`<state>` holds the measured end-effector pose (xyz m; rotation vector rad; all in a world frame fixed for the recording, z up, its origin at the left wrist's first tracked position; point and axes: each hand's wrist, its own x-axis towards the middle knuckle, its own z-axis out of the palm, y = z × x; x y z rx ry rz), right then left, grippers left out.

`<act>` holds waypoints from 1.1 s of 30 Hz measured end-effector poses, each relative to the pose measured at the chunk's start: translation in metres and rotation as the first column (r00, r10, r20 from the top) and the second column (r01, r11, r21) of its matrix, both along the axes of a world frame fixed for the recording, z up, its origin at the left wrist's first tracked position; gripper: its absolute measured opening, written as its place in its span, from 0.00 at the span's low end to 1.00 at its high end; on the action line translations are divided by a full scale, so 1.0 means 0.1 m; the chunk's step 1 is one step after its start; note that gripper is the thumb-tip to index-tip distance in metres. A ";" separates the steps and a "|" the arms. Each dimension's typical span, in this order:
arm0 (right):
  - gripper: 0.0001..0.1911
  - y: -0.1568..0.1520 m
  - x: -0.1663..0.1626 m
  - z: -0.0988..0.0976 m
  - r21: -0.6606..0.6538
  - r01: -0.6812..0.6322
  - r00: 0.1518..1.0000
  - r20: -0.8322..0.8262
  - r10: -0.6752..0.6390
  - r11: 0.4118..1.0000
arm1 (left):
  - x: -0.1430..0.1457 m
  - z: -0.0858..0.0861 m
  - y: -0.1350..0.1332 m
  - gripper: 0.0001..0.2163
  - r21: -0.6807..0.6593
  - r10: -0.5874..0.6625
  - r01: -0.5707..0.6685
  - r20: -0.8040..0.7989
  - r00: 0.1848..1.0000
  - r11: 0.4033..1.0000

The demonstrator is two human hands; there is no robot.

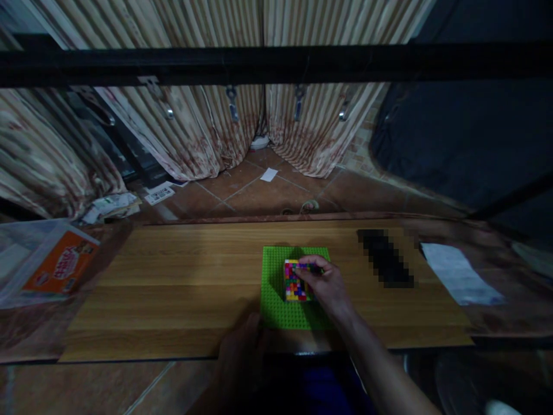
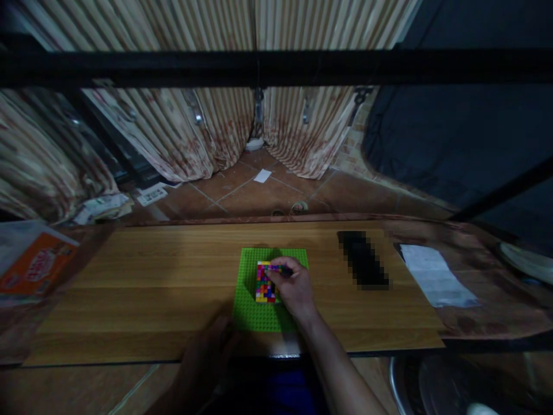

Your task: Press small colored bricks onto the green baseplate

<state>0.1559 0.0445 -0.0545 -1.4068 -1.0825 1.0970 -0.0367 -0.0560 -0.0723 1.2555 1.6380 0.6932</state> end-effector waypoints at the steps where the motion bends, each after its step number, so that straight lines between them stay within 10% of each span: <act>1: 0.16 -0.01 0.02 -0.01 0.011 0.003 1.000 -0.001 -0.003 1.000 | 0.00 0.01 0.00 0.03 0.014 0.009 -0.009 0.020 1.000 1.000; 8: 0.17 -0.21 0.21 0.00 0.181 0.154 0.982 0.079 -0.170 0.971 | -0.05 0.02 -0.06 0.04 0.051 -0.036 0.045 -0.158 0.987 0.998; 13: 0.07 -0.47 0.11 0.16 0.314 0.073 0.974 0.180 -0.135 0.947 | -0.02 0.17 0.08 0.09 -0.051 0.102 -0.095 0.152 0.983 0.994; 17: 0.08 -0.68 -0.09 0.28 0.316 -0.208 0.956 0.268 0.123 0.926 | 0.06 0.44 0.26 0.17 -0.376 0.294 -0.013 0.701 0.650 0.926; 23: 0.11 -0.76 -0.24 0.39 0.263 -0.376 0.896 0.347 0.277 0.888 | 0.16 0.66 0.32 0.19 -0.472 0.387 0.163 0.841 0.379 0.867; 33: 0.09 -0.73 -0.23 0.41 0.311 -0.359 0.885 0.412 0.215 0.880 | 0.21 0.61 0.31 0.20 -0.320 0.212 0.129 0.829 0.517 0.939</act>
